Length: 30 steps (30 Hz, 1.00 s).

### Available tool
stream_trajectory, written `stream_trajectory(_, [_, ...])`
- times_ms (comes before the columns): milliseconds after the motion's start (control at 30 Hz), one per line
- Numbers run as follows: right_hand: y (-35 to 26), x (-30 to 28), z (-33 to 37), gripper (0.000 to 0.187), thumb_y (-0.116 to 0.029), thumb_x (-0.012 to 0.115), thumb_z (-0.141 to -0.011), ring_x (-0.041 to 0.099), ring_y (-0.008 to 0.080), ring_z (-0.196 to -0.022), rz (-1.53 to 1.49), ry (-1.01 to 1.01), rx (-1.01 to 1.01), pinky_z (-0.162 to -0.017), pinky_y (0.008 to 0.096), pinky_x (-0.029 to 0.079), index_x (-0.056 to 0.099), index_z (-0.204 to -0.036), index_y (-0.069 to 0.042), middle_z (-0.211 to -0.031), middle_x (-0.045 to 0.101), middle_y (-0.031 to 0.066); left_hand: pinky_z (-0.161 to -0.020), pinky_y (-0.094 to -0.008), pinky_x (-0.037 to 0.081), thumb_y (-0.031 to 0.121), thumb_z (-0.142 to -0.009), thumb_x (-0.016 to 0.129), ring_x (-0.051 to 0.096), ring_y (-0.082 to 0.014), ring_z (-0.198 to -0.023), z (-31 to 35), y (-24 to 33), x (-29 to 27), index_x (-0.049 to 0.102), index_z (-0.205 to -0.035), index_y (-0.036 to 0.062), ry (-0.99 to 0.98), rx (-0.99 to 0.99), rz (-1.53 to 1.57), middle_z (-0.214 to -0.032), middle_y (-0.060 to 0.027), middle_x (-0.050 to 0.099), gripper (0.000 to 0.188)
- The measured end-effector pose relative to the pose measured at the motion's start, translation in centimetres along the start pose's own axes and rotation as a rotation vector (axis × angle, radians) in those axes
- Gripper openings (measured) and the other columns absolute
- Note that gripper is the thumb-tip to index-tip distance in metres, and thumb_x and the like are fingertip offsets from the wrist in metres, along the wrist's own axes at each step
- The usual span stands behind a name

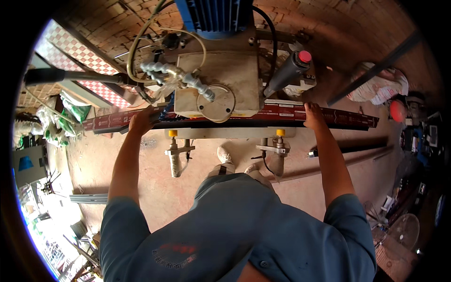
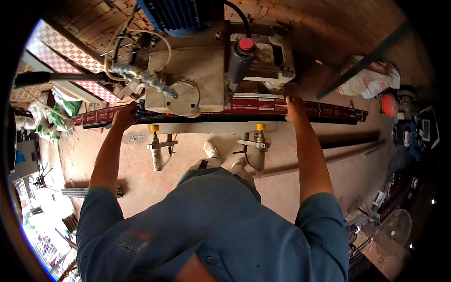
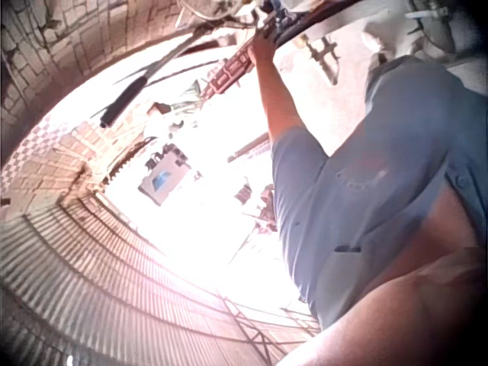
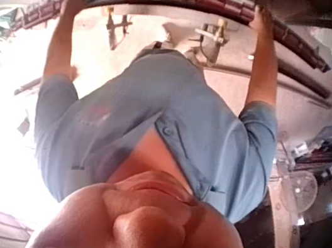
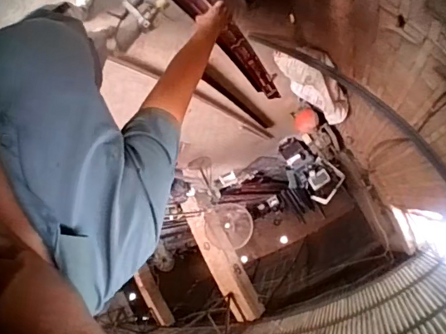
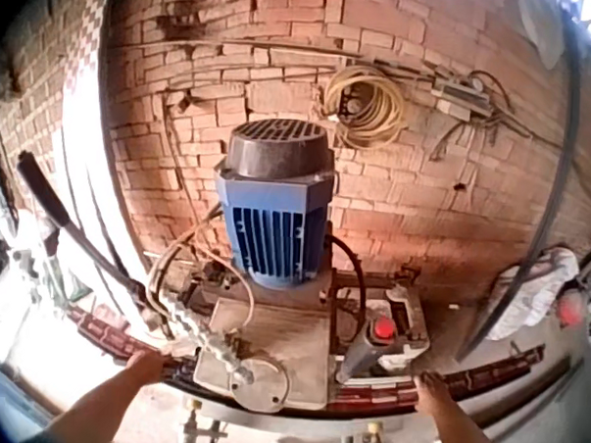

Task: The person operates a metal cutting machine to cut a long metal profile. They position the profile, lower the cutting head, and guide the machine along the length of the material. The person then removes the cut piece and prepares the next profile for cutting.

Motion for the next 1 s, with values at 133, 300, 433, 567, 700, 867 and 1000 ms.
stream_trajectory(133, [0.4,-0.1,0.1,0.066,-0.006,0.08,-0.06,0.049,0.0374,-0.121,-0.003,-0.018,-0.019,-0.104,0.0449,0.043,0.049,-0.117,-0.004,-0.121,0.054,0.0184,-0.091,-0.041,0.055,0.017,-0.069,0.08,0.064,-0.0268,-0.112,-0.3,1.5,-1.0,0.063,-0.13,0.0162,-0.042,-0.007,-0.03,-0.146,-0.0019,0.052,0.064])
stream_trajectory(300, [0.2,0.1,0.4,0.061,-0.005,0.076,-0.061,0.051,0.0381,-0.116,0.017,0.06,-0.054,-0.104,0.0437,0.041,0.049,-0.116,-0.002,-0.118,0.054,0.0201,-0.091,-0.0423,0.055,0.017,-0.071,0.08,0.065,-0.0295,-0.11,-0.2,1.2,-0.7,0.057,-0.136,0.0189,-0.046,-0.041,-0.016,-0.146,0.0003,0.052,0.069])
stream_trajectory(433, [-0.1,0.0,0.3,0.063,-0.004,0.076,-0.061,0.049,0.0379,-0.119,0.05,0.05,-0.029,-0.105,0.0441,0.04,0.049,-0.118,-0.003,-0.119,0.055,0.0196,-0.093,-0.0417,0.054,0.017,-0.075,0.079,0.063,-0.0291,-0.114,0.4,1.3,-0.3,0.051,-0.143,0.021,0.016,-0.033,0.002,-0.147,0.0012,0.051,0.073])
stream_trajectory(567, [-0.8,-0.7,0.7,0.073,-0.006,0.078,-0.063,0.043,0.038,-0.13,0.121,0.054,0.042,-0.115,0.0454,0.031,0.045,-0.128,-0.005,-0.129,0.051,0.0192,-0.091,-0.0421,0.053,0.017,-0.075,0.082,0.062,-0.0291,-0.116,2.0,1.8,-0.8,0.052,-0.14,0.021,0.108,-0.064,0.137,-0.138,-0.0021,0.058,0.073])
stream_trajectory(700, [-1.1,-1.6,3.3,0.107,-0.02,0.087,-0.062,0.036,0.0375,-0.139,0.146,0.147,0.126,-0.12,0.0478,0.024,0.029,-0.151,-0.007,-0.146,0.042,0.0184,-0.088,-0.0425,0.051,0.012,-0.075,0.082,0.065,-0.034,-0.105,6.4,3.1,-2.1,0.063,-0.123,0.0145,0.426,-0.069,0.276,-0.12,-0.0082,0.067,0.052])
stream_trajectory(867, [-4.8,-2.6,9.3,0.091,-0.032,0.085,-0.072,0.04,0.0388,-0.135,-0.391,0.524,0.302,-0.113,0.0482,0.032,0.039,-0.144,-0.002,-0.144,0.045,0.0225,-0.065,-0.024,0.048,0.016,-0.084,0.08,0.055,-0.006,-0.071,15.1,6.1,-0.6,0.068,-0.114,0.0046,0.633,-0.362,0.985,-0.083,0.002,0.065,0.034])
stream_trajectory(1000, [-10.6,-0.1,14.6,0.07,-0.033,0.081,-0.079,0.052,0.0355,-0.126,-1.093,0.338,0.099,-0.107,0.045,0.04,0.054,-0.133,0.002,-0.133,0.056,0.0223,-0.059,-0.0231,0.044,0.018,-0.09,0.071,0.053,-0.0058,-0.064,17.3,18.1,-0.5,0.069,-0.111,0.0059,0.44,-0.473,1.301,-0.081,0.0017,0.065,0.024])
Point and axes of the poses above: each hand's wrist, its own z-axis away from the middle knuckle, its own x-axis out of the palm, y = z × x, the point moved 1 cm from there along -z, towards the middle knuckle
